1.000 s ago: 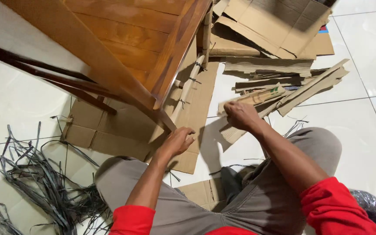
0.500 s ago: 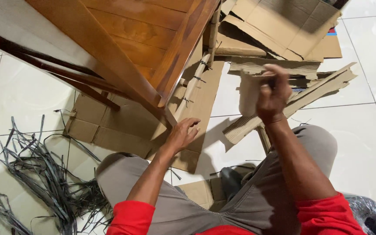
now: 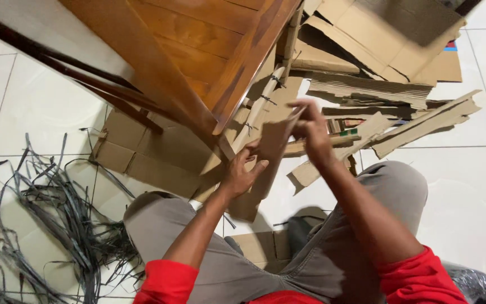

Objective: Wrapping a wooden chair leg with protective cardboard and securing it with plastic ties

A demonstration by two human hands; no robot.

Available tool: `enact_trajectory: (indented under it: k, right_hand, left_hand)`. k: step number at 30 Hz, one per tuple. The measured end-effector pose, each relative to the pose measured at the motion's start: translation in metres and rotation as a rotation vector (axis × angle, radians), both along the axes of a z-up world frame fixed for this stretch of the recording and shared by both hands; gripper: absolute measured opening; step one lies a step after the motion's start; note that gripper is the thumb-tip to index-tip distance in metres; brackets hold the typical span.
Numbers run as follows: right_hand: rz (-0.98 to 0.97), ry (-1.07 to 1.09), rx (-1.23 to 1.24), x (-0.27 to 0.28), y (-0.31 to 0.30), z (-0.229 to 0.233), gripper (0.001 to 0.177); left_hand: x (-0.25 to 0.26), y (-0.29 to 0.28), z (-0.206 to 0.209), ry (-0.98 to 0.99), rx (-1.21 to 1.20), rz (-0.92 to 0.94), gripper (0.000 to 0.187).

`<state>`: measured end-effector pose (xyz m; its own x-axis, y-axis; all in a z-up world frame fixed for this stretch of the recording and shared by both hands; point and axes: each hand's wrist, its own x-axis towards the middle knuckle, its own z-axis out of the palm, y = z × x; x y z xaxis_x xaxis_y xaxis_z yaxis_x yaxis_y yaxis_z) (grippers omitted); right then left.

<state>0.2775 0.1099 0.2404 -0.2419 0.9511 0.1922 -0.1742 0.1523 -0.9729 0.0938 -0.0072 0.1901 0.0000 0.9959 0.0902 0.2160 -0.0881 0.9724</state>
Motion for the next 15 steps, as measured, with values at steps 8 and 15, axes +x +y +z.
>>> enact_trajectory:
  k: [8,15]
  right_hand:
    - [0.373,-0.144,0.19,-0.045,-0.029,-0.021,0.052]
    - [0.369,-0.152,0.269,-0.071,-0.044,-0.007,0.045]
  left_hand:
    - [-0.024,-0.022,-0.005,0.174,-0.261,0.327,0.033]
    - [-0.044,-0.037,0.002,0.089,-0.257,0.531,0.03]
